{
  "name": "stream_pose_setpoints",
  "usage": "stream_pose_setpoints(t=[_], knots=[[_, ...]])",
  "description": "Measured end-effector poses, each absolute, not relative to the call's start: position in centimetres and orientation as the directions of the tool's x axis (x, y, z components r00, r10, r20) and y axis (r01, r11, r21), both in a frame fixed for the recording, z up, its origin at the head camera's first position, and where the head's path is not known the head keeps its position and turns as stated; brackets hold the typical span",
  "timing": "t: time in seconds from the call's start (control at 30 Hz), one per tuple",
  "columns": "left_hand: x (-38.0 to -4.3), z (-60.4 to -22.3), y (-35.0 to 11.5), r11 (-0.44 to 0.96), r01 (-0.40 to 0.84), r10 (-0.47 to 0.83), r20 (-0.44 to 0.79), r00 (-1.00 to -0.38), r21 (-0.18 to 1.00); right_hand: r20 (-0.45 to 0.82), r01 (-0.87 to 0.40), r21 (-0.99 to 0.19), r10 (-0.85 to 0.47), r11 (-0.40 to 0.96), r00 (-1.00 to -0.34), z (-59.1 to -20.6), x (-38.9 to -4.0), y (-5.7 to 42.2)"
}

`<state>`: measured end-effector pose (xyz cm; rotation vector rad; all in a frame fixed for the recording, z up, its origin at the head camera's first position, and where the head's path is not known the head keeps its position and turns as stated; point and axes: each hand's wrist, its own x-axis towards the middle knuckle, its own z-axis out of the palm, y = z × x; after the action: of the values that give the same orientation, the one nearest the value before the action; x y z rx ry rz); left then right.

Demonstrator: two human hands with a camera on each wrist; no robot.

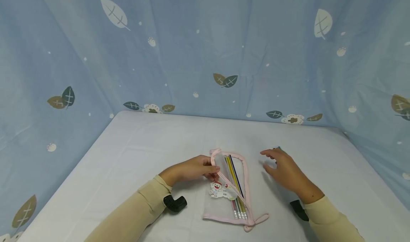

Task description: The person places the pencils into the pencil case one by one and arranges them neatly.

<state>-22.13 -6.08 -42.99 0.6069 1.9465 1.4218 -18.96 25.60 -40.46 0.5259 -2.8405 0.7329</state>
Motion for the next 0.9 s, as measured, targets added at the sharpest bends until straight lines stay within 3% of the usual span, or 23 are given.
stream_pose_setpoints(t=[0.9], knots=[[-22.1, -43.0, -6.1, 0.286, 0.021, 0.714, -0.199, -0.671, 0.958, 0.099, -0.242, -0.503, -0.223, 0.829, -0.970, -41.1, -20.2, 28.7]])
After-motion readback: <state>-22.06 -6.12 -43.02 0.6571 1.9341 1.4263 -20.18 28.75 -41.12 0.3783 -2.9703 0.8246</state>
